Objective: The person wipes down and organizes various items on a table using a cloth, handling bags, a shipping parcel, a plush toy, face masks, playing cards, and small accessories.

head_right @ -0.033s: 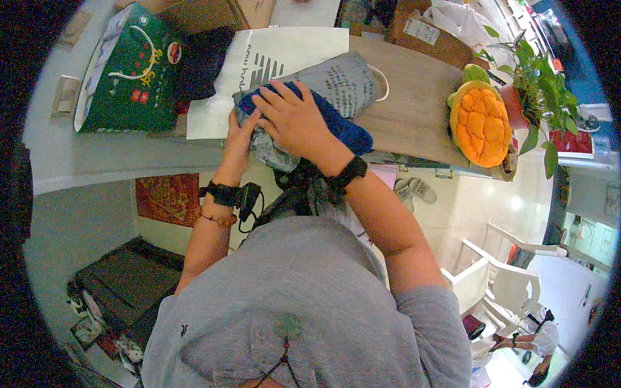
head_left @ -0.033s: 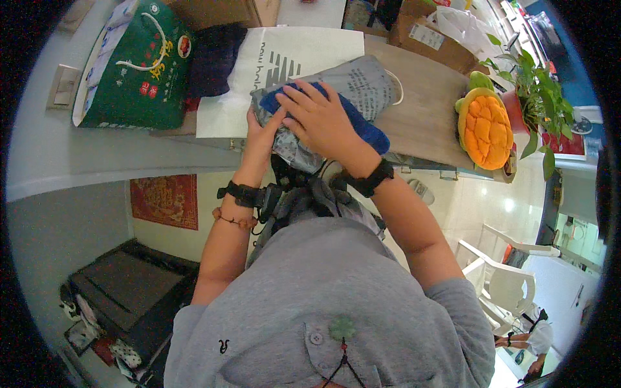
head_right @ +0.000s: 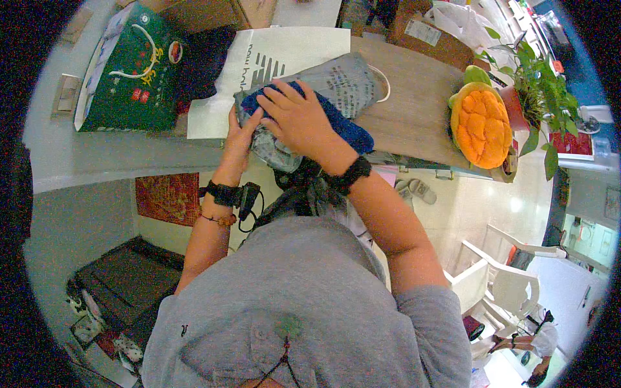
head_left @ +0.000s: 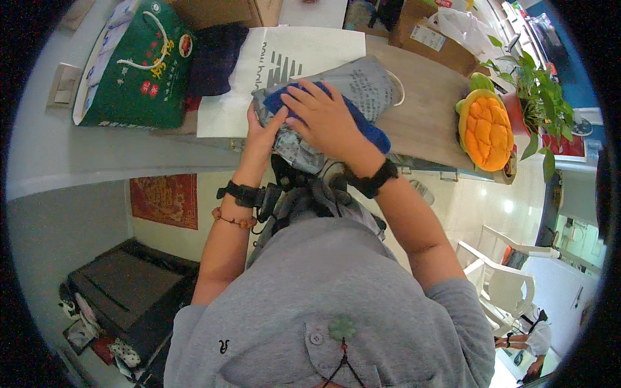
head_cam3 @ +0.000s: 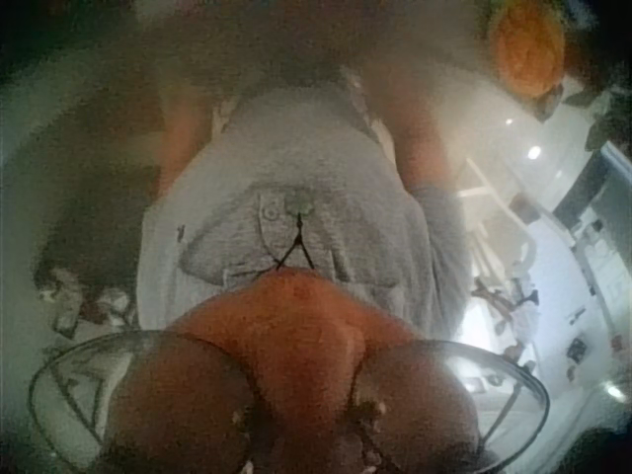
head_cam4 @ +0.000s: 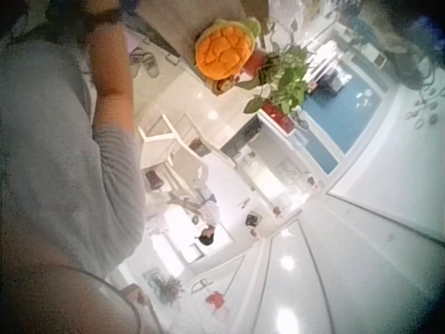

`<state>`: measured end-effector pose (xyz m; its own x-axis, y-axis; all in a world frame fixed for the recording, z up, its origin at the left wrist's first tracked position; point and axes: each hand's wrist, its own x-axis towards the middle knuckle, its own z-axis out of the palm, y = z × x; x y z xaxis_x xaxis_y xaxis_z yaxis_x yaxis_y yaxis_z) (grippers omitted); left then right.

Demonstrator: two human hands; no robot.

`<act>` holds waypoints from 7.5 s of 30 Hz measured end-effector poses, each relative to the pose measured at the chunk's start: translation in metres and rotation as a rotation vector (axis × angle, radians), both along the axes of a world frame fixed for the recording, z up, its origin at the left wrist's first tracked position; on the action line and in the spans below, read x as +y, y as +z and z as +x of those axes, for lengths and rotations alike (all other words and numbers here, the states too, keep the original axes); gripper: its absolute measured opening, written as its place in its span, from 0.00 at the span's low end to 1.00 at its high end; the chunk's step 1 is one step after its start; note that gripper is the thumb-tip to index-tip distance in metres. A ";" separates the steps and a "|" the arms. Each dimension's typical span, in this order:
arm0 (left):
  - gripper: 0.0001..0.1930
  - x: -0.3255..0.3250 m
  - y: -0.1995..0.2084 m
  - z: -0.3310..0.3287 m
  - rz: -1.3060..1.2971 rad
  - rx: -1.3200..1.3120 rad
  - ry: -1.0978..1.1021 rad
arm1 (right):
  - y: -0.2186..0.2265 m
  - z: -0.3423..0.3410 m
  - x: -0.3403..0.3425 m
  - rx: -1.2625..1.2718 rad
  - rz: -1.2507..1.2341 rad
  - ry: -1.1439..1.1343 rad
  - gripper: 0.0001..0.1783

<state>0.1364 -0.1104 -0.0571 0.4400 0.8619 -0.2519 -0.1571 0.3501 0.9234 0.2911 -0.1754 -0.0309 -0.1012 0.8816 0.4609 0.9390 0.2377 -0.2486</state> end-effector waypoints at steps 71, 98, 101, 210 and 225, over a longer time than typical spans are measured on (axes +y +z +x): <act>0.41 -0.027 0.016 -0.030 1.520 0.781 -0.513 | -0.035 0.106 -0.109 0.266 -0.053 -0.367 0.37; 0.09 0.101 0.093 0.040 1.064 0.497 0.072 | 0.043 0.175 -0.027 0.380 0.238 -0.447 0.12; 0.10 0.099 0.086 0.042 1.077 0.481 0.121 | 0.038 0.164 -0.028 0.340 0.247 -0.438 0.14; 0.48 0.029 0.032 0.042 1.322 0.769 -0.266 | 0.003 0.120 -0.053 1.805 -0.025 -0.088 0.34; 0.42 0.005 0.071 0.019 0.605 0.245 -0.432 | -0.006 0.053 -0.034 1.658 -0.170 0.322 0.63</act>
